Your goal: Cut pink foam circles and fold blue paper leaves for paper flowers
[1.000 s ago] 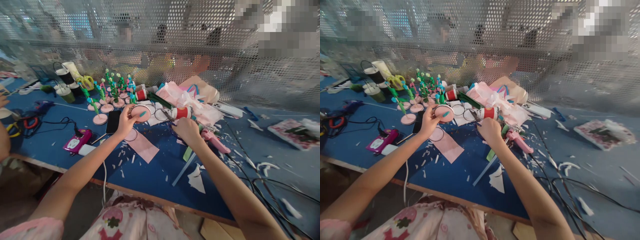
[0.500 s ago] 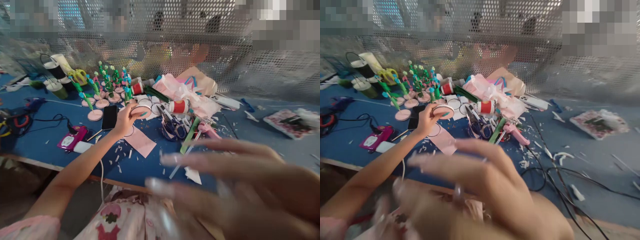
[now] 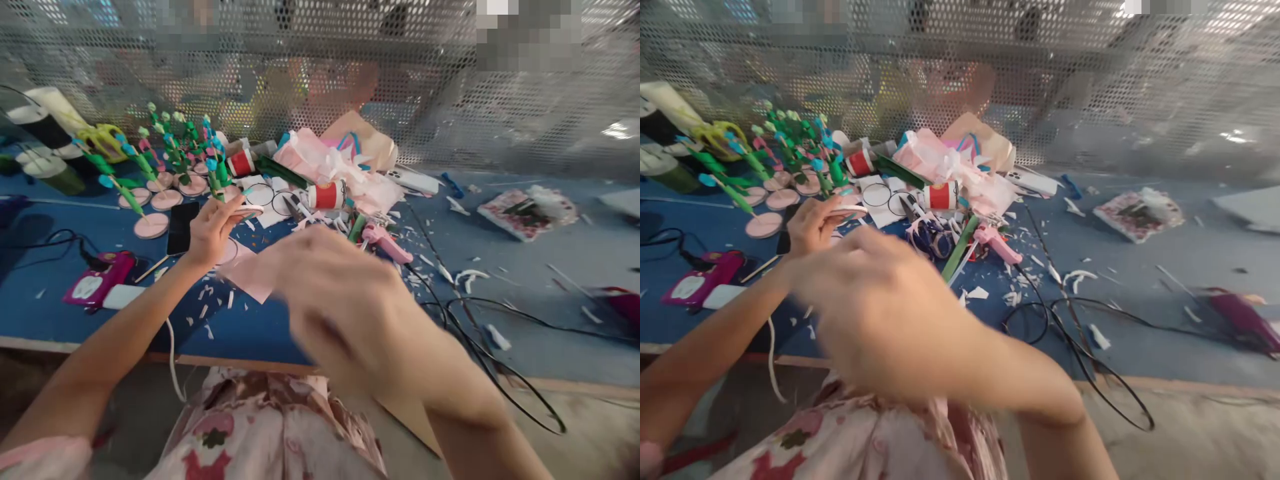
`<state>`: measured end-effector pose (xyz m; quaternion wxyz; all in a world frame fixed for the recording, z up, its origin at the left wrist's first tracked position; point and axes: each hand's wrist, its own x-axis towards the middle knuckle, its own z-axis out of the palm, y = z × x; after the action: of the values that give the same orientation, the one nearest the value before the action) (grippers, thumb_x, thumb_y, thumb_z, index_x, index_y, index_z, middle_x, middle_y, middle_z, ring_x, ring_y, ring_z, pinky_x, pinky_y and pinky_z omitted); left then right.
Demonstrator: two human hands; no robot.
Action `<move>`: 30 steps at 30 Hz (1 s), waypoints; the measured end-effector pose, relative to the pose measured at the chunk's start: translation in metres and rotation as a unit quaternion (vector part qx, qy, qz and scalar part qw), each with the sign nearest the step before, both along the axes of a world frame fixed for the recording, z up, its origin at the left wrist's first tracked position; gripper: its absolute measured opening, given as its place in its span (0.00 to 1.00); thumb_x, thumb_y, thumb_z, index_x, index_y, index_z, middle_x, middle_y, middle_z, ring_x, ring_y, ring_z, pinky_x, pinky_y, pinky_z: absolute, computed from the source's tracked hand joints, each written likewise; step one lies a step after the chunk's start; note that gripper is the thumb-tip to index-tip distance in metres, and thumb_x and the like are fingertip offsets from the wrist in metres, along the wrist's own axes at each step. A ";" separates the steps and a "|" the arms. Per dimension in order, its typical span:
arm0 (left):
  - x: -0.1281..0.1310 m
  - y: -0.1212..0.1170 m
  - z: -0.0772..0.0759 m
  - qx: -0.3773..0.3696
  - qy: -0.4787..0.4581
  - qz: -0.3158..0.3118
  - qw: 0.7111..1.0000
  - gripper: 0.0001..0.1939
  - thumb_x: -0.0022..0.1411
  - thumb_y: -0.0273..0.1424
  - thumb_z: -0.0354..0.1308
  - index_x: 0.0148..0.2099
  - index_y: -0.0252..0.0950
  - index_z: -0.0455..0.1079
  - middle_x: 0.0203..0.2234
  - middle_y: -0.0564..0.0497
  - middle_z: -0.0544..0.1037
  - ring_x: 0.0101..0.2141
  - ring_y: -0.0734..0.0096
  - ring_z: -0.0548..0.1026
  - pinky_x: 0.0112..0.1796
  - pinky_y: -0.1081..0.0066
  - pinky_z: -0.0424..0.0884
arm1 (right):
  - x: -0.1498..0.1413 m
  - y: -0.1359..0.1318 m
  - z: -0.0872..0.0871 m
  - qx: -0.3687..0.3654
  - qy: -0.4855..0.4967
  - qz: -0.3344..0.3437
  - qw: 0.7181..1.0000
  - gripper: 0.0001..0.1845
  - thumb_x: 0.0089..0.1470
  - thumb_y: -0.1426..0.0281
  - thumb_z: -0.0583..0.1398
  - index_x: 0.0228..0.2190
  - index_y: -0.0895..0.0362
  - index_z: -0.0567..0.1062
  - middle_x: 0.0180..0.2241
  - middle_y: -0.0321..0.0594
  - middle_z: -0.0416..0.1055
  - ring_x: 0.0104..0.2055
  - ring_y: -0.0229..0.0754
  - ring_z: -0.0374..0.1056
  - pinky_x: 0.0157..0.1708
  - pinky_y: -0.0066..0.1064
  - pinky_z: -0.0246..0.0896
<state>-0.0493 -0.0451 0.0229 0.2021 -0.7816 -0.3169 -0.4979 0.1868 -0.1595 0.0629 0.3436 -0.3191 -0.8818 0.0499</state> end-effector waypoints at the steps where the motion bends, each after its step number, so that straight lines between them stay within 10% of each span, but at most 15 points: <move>1: 0.000 0.001 -0.001 0.017 0.015 -0.002 1.000 0.14 0.63 0.27 0.54 0.51 0.37 0.69 0.25 0.53 0.72 0.25 0.78 0.73 0.28 0.79 0.71 | 0.001 0.013 0.004 -0.010 -0.007 -0.057 0.998 0.18 0.56 0.70 0.50 0.48 0.53 0.69 0.43 0.43 0.71 0.45 0.46 0.67 0.46 0.43 0.62; 5: -0.002 0.004 -0.006 0.030 0.062 -0.004 0.998 0.16 0.62 0.29 0.56 0.53 0.36 0.66 0.27 0.51 0.75 0.28 0.76 0.75 0.29 0.80 0.71 | 0.011 0.061 0.003 -0.096 -0.095 -0.259 0.956 0.19 0.51 0.69 0.56 0.45 0.63 0.66 0.43 0.53 0.68 0.47 0.53 0.65 0.46 0.44 0.61; 10: -0.003 0.006 -0.013 -0.009 0.065 0.016 0.998 0.10 0.64 0.31 0.53 0.46 0.34 0.68 0.31 0.47 0.77 0.34 0.72 0.77 0.35 0.75 0.74 | 0.019 0.086 -0.028 -0.210 -0.208 -0.345 0.891 0.23 0.45 0.68 0.59 0.41 0.70 0.64 0.41 0.61 0.67 0.46 0.58 0.65 0.43 0.40 0.61; 23: 0.002 0.009 -0.011 -0.005 0.003 -0.023 1.000 0.15 0.66 0.29 0.49 0.54 0.38 0.66 0.29 0.49 0.73 0.31 0.74 0.73 0.33 0.75 0.72 | -0.001 0.085 -0.045 -0.235 -0.131 -0.398 0.877 0.23 0.44 0.73 0.58 0.43 0.66 0.60 0.37 0.56 0.69 0.39 0.54 0.70 0.35 0.36 0.62; 30: 0.004 0.006 -0.016 -0.017 -0.028 -0.003 0.999 0.14 0.63 0.35 0.53 0.50 0.35 0.63 0.34 0.45 0.76 0.35 0.68 0.77 0.33 0.72 0.75 | 0.024 0.090 -0.044 -0.110 0.056 -0.419 0.899 0.30 0.47 0.65 0.59 0.49 0.64 0.55 0.42 0.57 0.68 0.42 0.54 0.68 0.36 0.40 0.62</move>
<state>-0.0456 -0.0391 0.0067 0.1786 -0.7713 -0.3286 -0.5150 0.2111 -0.0695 0.0189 0.3443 -0.6917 -0.6346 0.0162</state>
